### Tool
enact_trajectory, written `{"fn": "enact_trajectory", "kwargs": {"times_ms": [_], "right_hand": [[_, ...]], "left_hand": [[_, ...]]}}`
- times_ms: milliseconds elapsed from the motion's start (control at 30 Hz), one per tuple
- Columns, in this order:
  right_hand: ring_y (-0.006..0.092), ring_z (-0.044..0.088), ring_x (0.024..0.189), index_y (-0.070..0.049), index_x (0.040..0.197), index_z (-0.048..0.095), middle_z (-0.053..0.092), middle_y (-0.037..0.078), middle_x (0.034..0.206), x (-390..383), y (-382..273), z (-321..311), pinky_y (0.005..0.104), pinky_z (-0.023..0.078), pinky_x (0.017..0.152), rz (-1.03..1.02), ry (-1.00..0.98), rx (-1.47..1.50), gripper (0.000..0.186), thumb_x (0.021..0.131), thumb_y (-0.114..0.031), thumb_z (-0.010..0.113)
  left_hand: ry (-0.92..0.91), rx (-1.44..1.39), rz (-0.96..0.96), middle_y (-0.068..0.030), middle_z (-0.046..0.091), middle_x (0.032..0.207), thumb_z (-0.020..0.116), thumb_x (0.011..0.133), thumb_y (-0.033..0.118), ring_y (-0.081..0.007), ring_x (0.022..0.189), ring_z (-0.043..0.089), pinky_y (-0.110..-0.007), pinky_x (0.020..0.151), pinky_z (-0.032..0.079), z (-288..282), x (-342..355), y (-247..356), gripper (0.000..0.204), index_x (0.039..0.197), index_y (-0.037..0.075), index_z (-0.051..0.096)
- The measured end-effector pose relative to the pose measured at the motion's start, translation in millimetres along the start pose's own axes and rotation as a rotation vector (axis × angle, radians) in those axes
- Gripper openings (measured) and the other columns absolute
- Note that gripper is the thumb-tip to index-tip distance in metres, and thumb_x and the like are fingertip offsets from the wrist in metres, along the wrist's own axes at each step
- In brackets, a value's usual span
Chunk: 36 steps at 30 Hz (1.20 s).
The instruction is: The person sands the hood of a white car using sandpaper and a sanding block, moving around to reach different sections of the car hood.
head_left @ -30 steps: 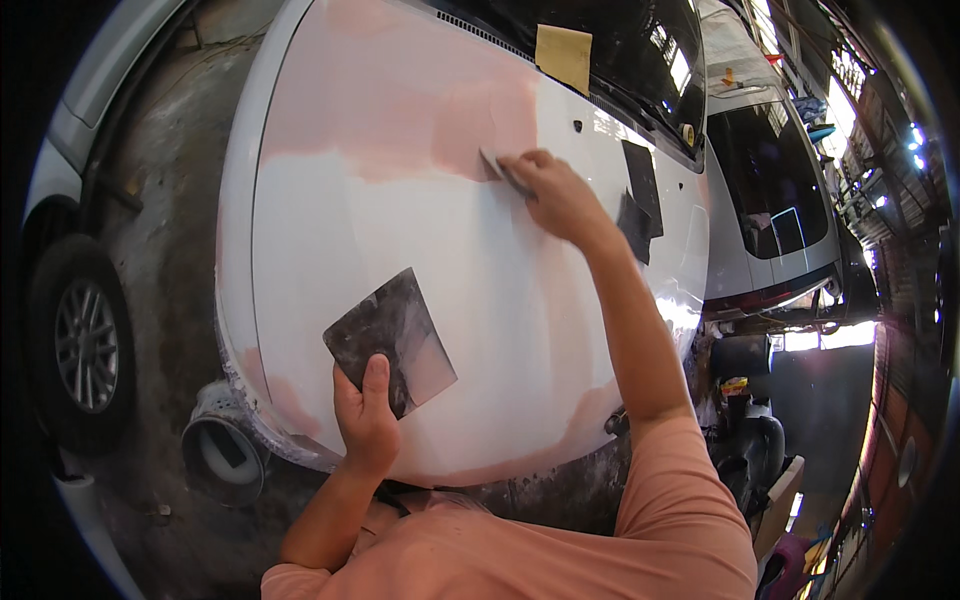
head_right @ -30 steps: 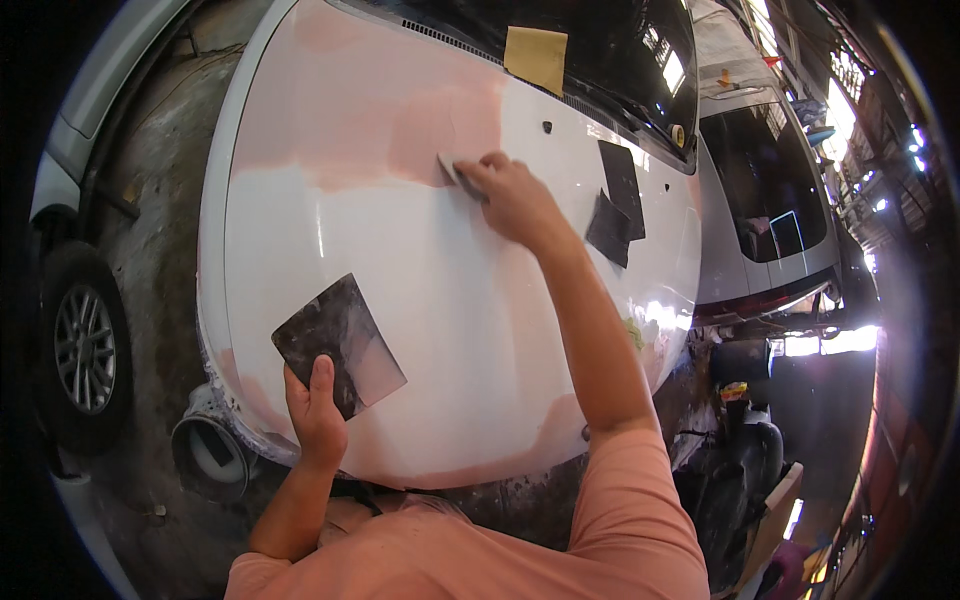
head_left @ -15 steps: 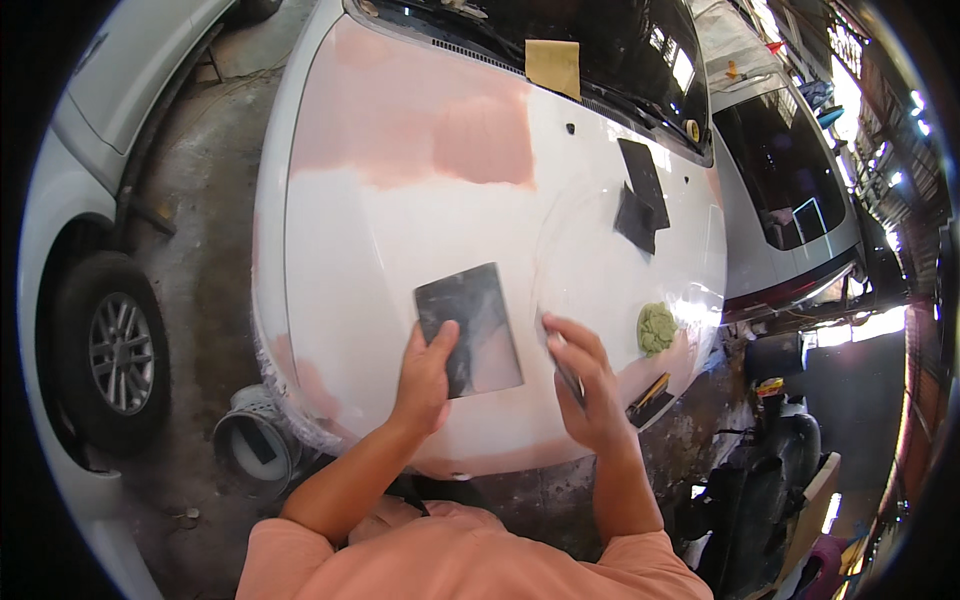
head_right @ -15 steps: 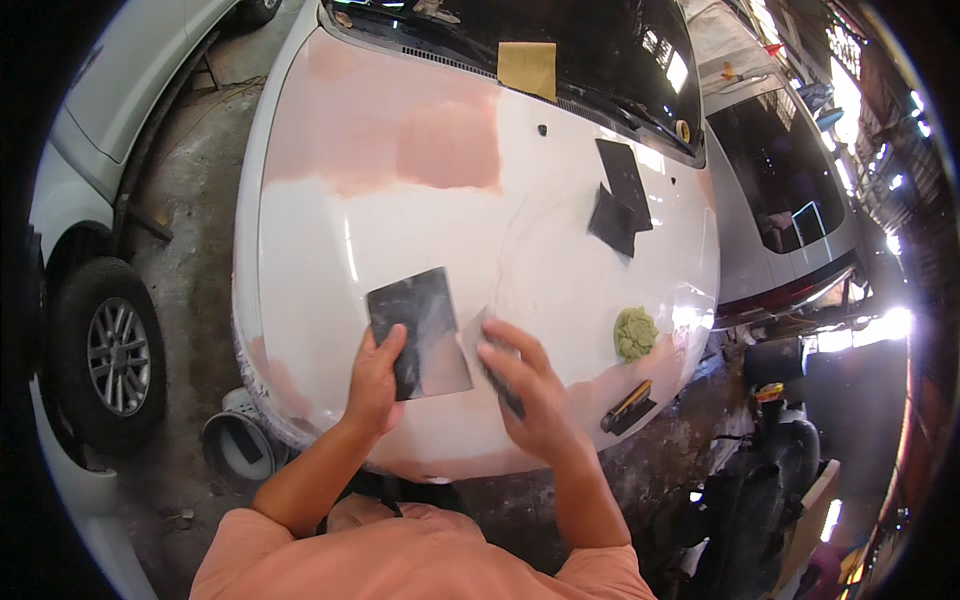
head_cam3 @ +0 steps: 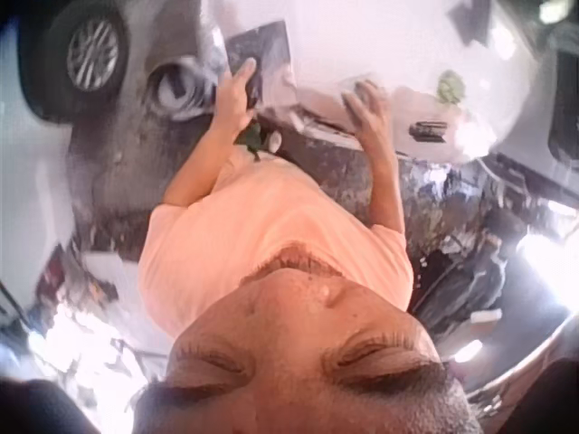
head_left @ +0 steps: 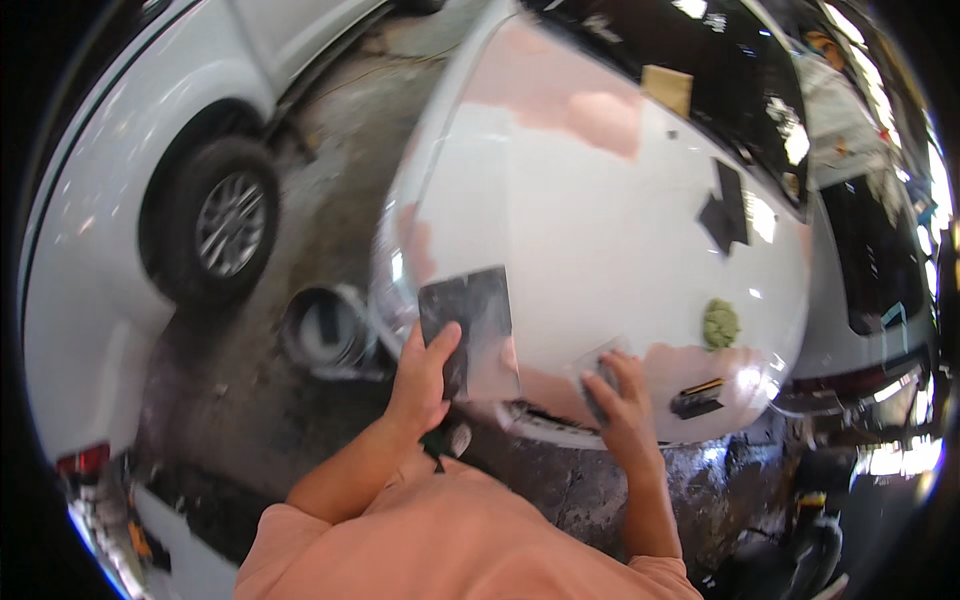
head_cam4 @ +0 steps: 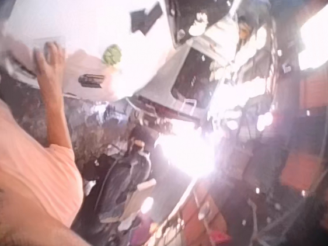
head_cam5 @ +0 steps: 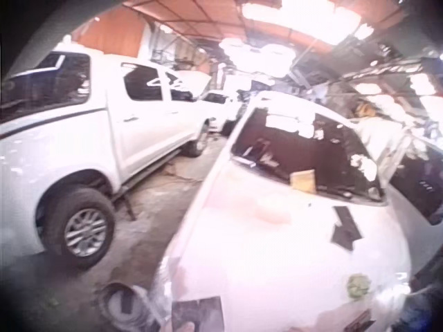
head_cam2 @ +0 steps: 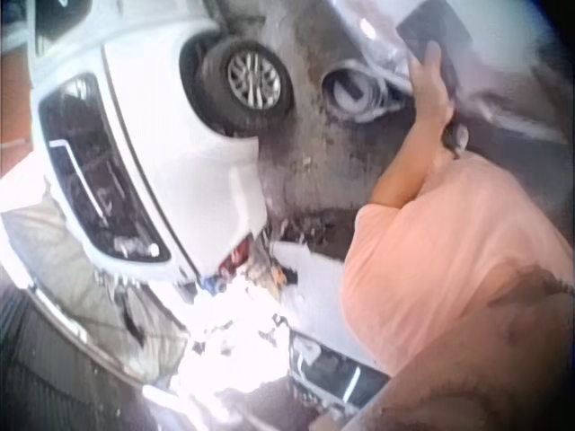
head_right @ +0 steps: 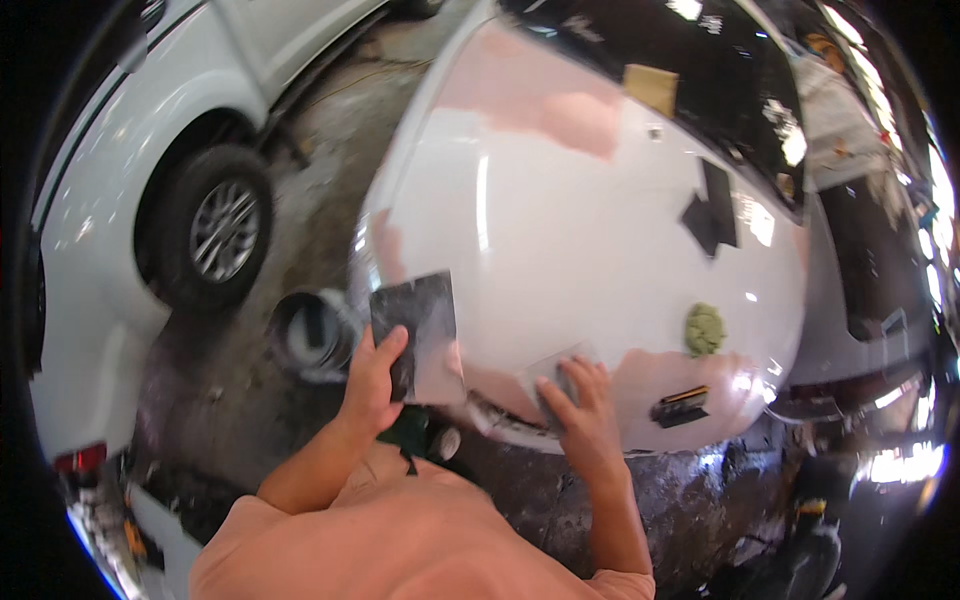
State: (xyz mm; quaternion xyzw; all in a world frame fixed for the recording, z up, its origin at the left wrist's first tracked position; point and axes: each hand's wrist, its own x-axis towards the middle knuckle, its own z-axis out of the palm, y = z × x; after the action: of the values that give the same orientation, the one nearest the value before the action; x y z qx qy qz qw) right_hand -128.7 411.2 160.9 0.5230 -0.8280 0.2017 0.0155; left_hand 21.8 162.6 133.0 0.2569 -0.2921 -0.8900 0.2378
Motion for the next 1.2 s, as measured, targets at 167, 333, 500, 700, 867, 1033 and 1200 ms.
{"fn": "enact_trajectory", "kwargs": {"times_ms": [167, 333, 500, 700, 867, 1033, 1200], "right_hand": [[0.0396, 0.050, 0.131, -0.006, 0.134, 0.049, 0.050, 0.023, 0.140, -30.3, -73.2, 46.6, 0.0477, 0.037, 0.113, -0.030, 0.267, 0.439, 0.062, 0.079, 0.022, 0.048], [0.0424, 0.050, 0.130, -0.005, 0.132, 0.053, 0.051, 0.022, 0.140, -38.1, -138.7, 105.9, 0.0465, 0.041, 0.109, -0.037, 0.132, 0.658, 0.062, 0.076, 0.020, 0.057], [0.0410, 0.052, 0.127, -0.003, 0.132, 0.054, 0.052, 0.020, 0.138, -5.8, -208.2, 143.5, 0.0435, 0.043, 0.109, -0.200, -0.167, 0.673, 0.064, 0.072, 0.017, 0.062], [0.0414, 0.051, 0.126, -0.002, 0.132, 0.054, 0.052, 0.021, 0.136, 77.9, -321.7, 222.1, 0.0451, 0.043, 0.107, -0.390, -0.377, 0.646, 0.064, 0.071, 0.016, 0.060], [0.0412, 0.053, 0.122, -0.008, 0.134, 0.057, 0.052, 0.020, 0.134, 165.7, -464.4, 288.0, 0.0456, 0.045, 0.102, -0.531, -0.368, 0.542, 0.068, 0.070, 0.014, 0.060], [0.0377, 0.050, 0.128, -0.016, 0.136, 0.058, 0.053, 0.015, 0.136, 248.5, -590.5, 316.5, 0.0535, 0.040, 0.107, -0.687, -0.269, 0.484, 0.069, 0.072, 0.010, 0.062], [0.0364, 0.047, 0.133, -0.018, 0.131, 0.062, 0.053, 0.013, 0.137, 318.7, -662.0, 332.8, 0.0565, 0.034, 0.112, -0.772, -0.108, 0.445, 0.059, 0.075, -0.001, 0.067]], "left_hand": [[0.421, 0.126, 0.439, -0.0092, 0.059, 0.131, 0.061, 0.101, 0.022, -0.0206, 0.117, 0.059, -0.037, 0.102, 0.047, -83.3, -77.0, 67.1, 0.046, 0.140, 0.003, 0.047], [0.699, 0.191, 0.834, -0.0133, 0.054, 0.137, 0.060, 0.102, 0.018, -0.0237, 0.121, 0.056, -0.038, 0.105, 0.044, -150.8, -163.2, 155.1, 0.046, 0.141, 0.000, 0.045], [0.922, 0.320, 0.990, -0.0157, 0.050, 0.142, 0.059, 0.101, 0.014, -0.0258, 0.126, 0.052, -0.038, 0.107, 0.041, -222.5, -212.1, 200.4, 0.051, 0.144, -0.005, 0.041], [1.073, 0.374, 0.954, -0.0187, 0.048, 0.145, 0.059, 0.102, 0.021, -0.0264, 0.128, 0.051, -0.037, 0.109, 0.039, -348.4, -235.4, 249.4, 0.055, 0.145, -0.007, 0.040], [1.137, 0.451, 0.790, -0.0195, 0.054, 0.139, 0.058, 0.103, 0.026, -0.0258, 0.122, 0.055, -0.036, 0.104, 0.041, -451.7, -247.3, 320.2, 0.054, 0.141, -0.010, 0.042], [0.913, 0.610, 0.773, -0.0162, 0.058, 0.131, 0.054, 0.105, 0.025, -0.0222, 0.116, 0.056, -0.035, 0.101, 0.042, -476.4, -237.5, 407.5, 0.046, 0.136, -0.008, 0.047], [0.768, 0.703, 0.627, -0.0161, 0.058, 0.132, 0.051, 0.106, 0.023, -0.0226, 0.117, 0.055, -0.035, 0.101, 0.043, -492.1, -209.1, 460.5, 0.044, 0.137, -0.008, 0.047]]}}
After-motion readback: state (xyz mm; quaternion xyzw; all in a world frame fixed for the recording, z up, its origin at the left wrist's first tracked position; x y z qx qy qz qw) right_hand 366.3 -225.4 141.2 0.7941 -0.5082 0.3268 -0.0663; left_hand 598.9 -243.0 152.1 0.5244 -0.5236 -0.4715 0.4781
